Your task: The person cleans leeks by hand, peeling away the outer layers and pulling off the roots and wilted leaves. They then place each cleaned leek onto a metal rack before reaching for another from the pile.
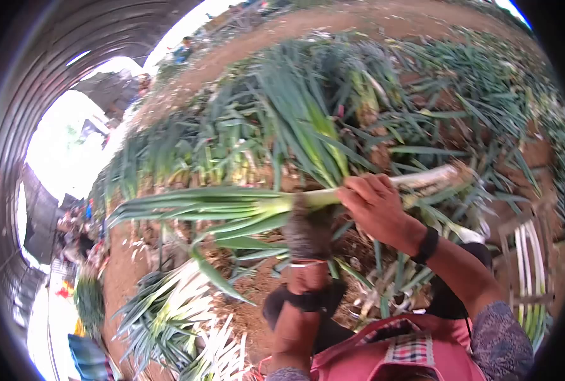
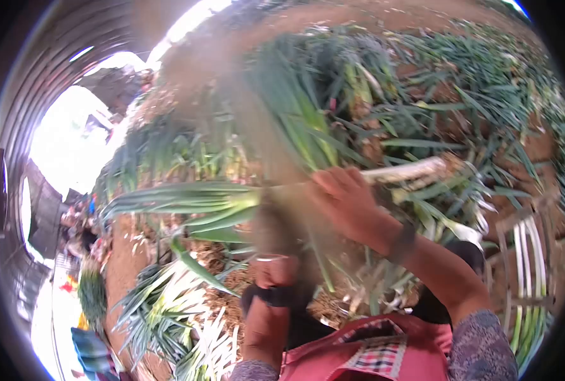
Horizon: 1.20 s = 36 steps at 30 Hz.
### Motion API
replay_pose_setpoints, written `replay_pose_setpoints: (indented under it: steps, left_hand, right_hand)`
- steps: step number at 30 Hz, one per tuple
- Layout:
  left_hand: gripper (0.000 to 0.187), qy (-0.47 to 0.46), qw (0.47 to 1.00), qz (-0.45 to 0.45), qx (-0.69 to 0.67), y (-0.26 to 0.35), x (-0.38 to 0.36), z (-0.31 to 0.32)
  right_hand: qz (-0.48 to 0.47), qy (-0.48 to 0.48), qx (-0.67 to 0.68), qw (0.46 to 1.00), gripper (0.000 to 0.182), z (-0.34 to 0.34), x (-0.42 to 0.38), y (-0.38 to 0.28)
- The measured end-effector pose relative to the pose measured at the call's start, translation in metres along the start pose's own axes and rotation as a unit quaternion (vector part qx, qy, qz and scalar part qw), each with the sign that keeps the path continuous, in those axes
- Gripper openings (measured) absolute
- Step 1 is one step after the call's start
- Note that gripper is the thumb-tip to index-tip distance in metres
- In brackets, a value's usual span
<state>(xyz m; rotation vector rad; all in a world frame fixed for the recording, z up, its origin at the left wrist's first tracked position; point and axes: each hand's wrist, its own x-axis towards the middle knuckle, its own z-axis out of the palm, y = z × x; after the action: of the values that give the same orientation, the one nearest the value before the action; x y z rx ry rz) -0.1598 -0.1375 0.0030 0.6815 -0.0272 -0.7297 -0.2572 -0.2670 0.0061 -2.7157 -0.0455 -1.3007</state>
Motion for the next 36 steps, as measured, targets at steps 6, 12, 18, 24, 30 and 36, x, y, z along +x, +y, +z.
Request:
replay_pose_setpoints:
  steps: [6,12,18,24,30,36]
  left_hand:
    - [0.024,-0.129,0.763,0.225,0.592,-0.028,-0.002,-0.014]
    - [0.025,-0.197,0.811,0.23,0.501,-0.032,-0.011,-0.004]
    - [0.032,-0.24,0.743,0.248,0.574,-0.02,-0.012,-0.002]
    - [0.03,-0.169,0.981,-0.039,0.082,-0.018,-0.016,0.015]
    - [0.032,-0.172,0.979,-0.039,0.099,-0.026,-0.014,0.006]
    - [0.03,-0.17,0.98,-0.07,0.075,-0.036,-0.011,-0.001]
  right_hand:
    - [0.01,-0.039,-0.054,0.998,0.03,-0.006,0.004,-0.006]
    - [0.074,-0.04,0.013,0.996,0.035,-0.012,0.006,-0.001]
    - [0.092,-0.043,0.13,0.986,0.047,-0.022,0.009,0.006]
    - [0.119,-0.087,0.268,0.952,0.042,-0.034,0.01,0.011]
    - [0.137,-0.159,0.298,0.931,0.046,-0.036,0.0,0.023]
    - [0.147,-0.156,0.285,0.934,0.047,-0.04,-0.004,0.025]
